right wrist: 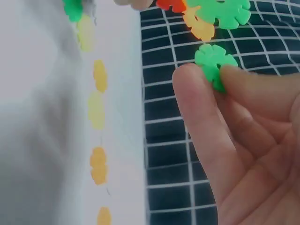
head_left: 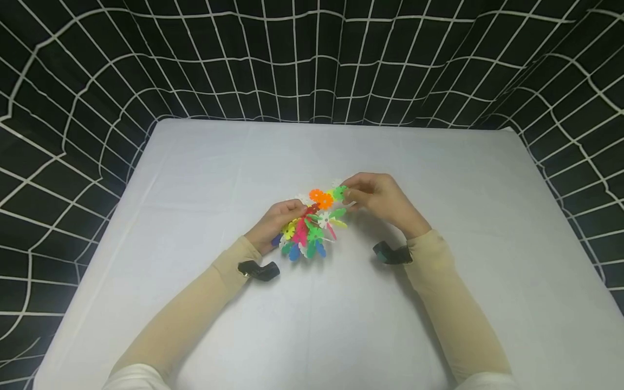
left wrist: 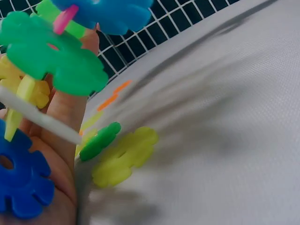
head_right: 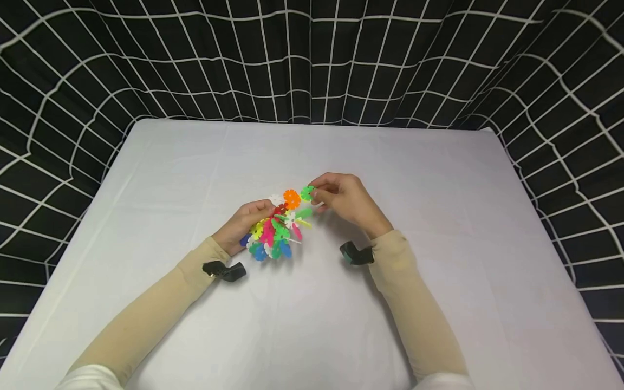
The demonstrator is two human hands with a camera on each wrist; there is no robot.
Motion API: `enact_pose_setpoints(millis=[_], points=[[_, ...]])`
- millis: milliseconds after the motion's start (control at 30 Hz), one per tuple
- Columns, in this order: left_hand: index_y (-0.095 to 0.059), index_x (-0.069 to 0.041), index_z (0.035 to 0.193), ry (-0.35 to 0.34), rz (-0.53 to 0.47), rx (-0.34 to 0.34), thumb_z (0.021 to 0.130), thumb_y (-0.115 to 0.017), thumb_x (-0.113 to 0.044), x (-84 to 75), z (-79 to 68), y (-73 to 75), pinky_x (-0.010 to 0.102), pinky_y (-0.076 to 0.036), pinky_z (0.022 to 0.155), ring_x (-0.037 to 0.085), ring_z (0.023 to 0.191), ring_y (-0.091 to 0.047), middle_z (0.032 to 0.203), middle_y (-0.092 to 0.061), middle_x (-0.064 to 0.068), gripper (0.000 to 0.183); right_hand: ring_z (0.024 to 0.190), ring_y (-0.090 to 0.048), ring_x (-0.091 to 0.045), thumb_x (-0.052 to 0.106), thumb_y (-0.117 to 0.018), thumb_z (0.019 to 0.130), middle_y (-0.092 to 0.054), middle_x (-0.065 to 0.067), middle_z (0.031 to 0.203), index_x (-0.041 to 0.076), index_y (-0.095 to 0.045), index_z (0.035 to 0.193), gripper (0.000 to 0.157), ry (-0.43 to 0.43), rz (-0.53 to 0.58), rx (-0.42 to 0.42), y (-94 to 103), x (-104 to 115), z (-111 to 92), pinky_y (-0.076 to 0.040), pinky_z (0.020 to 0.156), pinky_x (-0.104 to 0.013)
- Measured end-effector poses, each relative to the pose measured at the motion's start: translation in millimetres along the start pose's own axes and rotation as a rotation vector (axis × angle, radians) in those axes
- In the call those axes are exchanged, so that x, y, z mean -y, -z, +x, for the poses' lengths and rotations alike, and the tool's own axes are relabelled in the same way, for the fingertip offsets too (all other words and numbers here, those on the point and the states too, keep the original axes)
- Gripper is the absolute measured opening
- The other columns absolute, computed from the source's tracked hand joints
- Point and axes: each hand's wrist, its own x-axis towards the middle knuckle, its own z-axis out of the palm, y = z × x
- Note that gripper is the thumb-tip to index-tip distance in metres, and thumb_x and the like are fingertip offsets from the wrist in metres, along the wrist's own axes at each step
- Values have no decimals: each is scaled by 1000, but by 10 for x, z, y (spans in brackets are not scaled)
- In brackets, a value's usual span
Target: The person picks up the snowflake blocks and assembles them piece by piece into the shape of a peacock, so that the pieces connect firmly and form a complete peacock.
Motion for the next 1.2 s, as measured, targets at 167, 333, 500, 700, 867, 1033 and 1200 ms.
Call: enact_pose_setpoints(millis=[167,333,500,700,867,1033,1200], points=[[-60,-13,107,1,-6,-43,106,-49,-22,-11,0,-5,18,-55,72,9,84,-66,98,-67,-4,14,93,-75,-31,14,-66,97,-77,-13,99,10,-72,112,17,-3,-85,7,17,100,-75,-61,87,-48],[-51,-23,143,-10,-20,-30,107,-49,-21,-30,-4,-2,26,-58,93,19,113,-67,137,-60,7,37,90,-71,-23,17,-67,96,-77,-5,101,15,-75,108,15,56,-192,10,-6,168,-117,-59,83,-42],[-49,-25,150,-22,-13,-15,107,-48,-20,-26,0,7,29,-52,106,24,135,-56,154,-49,4,44,97,-68,-20,17,-68,96,-77,-4,105,15,-76,109,16,117,-282,-12,-40,207,-148,-58,85,-42],[-49,-21,150,-30,9,-29,106,-51,-19,-9,4,4,38,-38,121,19,147,-43,158,-46,-6,44,96,-69,-19,17,-70,95,-78,-2,102,16,-77,109,16,153,-320,-47,-40,223,-171,-59,84,-41],[-50,-15,149,-32,20,-33,105,-52,-19,-11,-5,-9,44,-29,126,19,150,-38,159,-45,-3,44,98,-70,-20,16,-70,95,-77,-4,104,14,-76,111,17,155,-323,-22,-53,223,-163,-59,87,-44],[-51,-13,148,-17,50,-42,104,-54,-20,-16,-7,-12,45,-29,126,22,150,-38,158,-46,2,44,98,-72,-22,14,-72,94,-78,-5,104,11,-76,111,18,189,-374,-29,-95,225,-157,-60,88,-44],[-53,-11,146,-11,92,-60,103,-55,-21,-23,-14,-7,45,-29,126,24,150,-38,156,-48,5,44,92,-74,-22,12,-74,92,-79,-7,101,7,-77,109,18,258,-433,-53,-152,251,-167,-62,83,-40]])
